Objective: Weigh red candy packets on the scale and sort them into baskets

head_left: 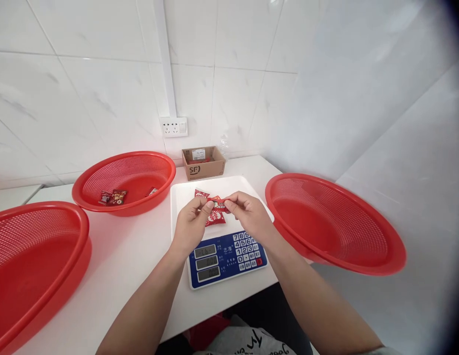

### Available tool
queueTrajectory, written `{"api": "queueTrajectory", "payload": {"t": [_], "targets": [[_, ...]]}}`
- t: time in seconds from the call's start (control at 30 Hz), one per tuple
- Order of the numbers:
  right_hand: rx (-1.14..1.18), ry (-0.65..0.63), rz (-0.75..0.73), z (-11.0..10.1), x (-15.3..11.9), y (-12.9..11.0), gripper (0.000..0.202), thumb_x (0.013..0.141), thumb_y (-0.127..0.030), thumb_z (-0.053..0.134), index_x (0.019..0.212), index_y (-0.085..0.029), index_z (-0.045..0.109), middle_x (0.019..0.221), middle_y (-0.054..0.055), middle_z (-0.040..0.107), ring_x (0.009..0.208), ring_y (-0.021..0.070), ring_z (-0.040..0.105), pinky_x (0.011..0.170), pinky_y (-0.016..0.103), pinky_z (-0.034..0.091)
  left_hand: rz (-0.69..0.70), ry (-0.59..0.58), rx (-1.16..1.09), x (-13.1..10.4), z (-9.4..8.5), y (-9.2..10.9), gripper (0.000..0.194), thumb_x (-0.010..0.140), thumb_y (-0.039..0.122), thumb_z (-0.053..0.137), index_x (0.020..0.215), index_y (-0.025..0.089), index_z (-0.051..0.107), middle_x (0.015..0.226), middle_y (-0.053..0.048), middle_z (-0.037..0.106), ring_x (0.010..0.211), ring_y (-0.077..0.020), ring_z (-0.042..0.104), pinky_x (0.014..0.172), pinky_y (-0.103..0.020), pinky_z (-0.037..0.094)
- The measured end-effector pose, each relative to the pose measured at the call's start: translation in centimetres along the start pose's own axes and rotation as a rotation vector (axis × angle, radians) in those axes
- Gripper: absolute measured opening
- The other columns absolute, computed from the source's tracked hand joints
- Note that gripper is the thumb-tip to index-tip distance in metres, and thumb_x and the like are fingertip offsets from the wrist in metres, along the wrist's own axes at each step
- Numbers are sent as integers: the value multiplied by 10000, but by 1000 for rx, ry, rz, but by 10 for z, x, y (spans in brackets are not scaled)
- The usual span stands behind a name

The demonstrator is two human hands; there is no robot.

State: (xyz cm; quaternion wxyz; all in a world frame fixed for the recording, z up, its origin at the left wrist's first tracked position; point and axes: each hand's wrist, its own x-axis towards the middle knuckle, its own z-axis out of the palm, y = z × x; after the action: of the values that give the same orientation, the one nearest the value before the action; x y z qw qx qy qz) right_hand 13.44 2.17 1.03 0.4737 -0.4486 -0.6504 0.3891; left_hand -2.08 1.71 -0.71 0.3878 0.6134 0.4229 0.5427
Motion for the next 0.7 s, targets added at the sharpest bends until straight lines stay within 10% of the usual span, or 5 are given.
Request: {"api": "queueTrajectory", "payload": {"t": [0.7], "targets": [[109, -49, 94, -2, -6, 7, 192, 811, -347, 536, 688, -200, 540, 633, -19, 581, 568, 117, 488, 540, 262, 381, -116, -85, -99, 3, 2, -6, 292, 856, 445, 495, 724, 186, 516, 661, 24, 522, 621, -123, 473, 607, -246, 381]]}}
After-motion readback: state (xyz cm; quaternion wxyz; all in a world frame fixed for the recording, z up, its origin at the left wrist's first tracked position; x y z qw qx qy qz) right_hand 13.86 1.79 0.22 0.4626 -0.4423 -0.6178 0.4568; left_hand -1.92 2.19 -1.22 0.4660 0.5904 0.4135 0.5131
